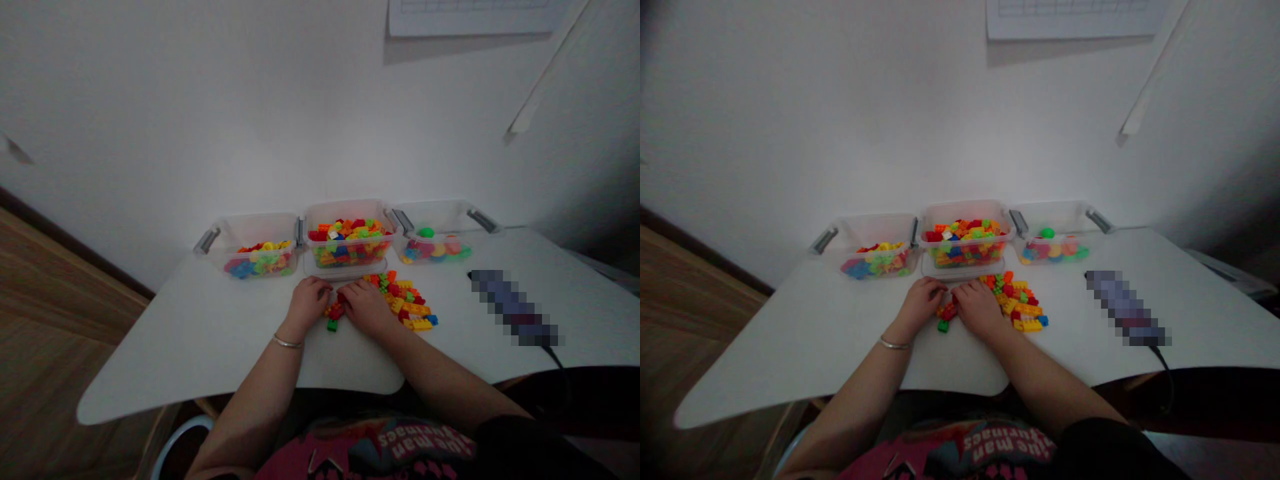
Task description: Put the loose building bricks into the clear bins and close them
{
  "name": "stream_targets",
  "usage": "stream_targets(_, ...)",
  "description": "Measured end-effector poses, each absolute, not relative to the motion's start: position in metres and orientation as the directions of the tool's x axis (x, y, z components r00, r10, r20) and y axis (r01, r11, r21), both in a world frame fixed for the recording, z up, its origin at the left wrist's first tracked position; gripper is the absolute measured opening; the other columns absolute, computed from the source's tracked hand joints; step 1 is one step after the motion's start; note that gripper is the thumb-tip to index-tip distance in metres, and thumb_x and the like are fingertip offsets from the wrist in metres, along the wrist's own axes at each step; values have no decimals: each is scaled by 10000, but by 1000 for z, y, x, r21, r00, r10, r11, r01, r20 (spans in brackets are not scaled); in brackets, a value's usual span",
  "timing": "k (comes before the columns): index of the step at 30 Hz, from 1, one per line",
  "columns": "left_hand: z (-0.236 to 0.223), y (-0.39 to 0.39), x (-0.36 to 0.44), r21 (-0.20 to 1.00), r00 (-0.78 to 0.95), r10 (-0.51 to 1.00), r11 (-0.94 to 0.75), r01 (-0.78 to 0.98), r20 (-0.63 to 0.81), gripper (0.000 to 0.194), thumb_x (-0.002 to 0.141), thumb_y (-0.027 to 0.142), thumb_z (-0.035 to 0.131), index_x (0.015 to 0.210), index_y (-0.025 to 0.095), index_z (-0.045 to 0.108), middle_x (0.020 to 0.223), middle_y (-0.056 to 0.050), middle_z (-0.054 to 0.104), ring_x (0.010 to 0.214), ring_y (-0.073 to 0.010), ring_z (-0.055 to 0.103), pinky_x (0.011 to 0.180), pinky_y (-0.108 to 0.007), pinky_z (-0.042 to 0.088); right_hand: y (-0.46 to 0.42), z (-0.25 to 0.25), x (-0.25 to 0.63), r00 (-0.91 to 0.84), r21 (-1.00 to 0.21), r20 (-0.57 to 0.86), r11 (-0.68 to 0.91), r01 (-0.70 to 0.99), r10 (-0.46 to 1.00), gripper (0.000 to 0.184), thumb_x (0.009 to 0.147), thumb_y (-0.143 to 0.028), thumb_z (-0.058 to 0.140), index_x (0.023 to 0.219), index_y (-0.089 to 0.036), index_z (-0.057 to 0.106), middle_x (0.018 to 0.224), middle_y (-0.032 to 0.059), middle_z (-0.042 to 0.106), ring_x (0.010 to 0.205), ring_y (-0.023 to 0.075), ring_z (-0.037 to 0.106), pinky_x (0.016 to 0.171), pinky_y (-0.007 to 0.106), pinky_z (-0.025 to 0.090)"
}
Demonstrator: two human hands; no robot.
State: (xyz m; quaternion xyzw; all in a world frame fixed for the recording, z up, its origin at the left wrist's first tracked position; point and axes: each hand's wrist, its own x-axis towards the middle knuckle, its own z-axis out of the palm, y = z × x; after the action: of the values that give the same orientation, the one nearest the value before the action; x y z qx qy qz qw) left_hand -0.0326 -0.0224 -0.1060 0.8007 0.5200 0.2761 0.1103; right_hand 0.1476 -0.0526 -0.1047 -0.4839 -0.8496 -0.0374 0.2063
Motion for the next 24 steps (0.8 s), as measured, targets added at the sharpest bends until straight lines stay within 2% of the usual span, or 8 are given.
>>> stream_targets(6,-103,-24,-32,462,311,897,-431,775,314,193,820,140,572,909,181,739,935,-69,686,921,-202,617,896,-341,485,-50,-85,155,-328,-244,499,493,835,802,220,818,-171,558,1016,-187,653,953,77,678,932,253,566,834,370,448)
stream_targets(11,-103,-23,-33,462,321,897,-433,774,303,193,820,143,569,909,182,736,939,-64,689,928,-204,617,896,-338,481,-32,-43,168,-240,-269,687,548,792,685,223,827,-211,564,1034,-198,647,973,80,674,946,248,577,864,384,450)
stream_targets(14,-104,-23,-33,473,317,899,-431,769,304,192,820,145,568,912,177,734,948,-67,689,931,-203,614,897,-336,479,-15,-17,174,-170,-294,747,549,782,642,235,826,-239,571,1047,-196,639,998,81,673,975,250,580,900,405,439)
stream_targets(20,-103,-23,-34,465,328,896,-437,770,299,196,824,152,564,917,170,736,958,-80,690,928,-211,613,885,-344,483,16,12,177,45,-466,774,518,717,632,263,807,-285,586,1046,-191,640,929,71,657,847,215,589,806,366,478)
stream_targets(24,-104,-23,-34,466,327,895,-439,769,303,195,817,146,571,917,173,736,953,-78,690,925,-210,615,887,-344,483,36,12,171,88,-529,705,439,726,703,262,793,-290,590,1029,-194,651,925,64,668,867,215,602,829,373,478)
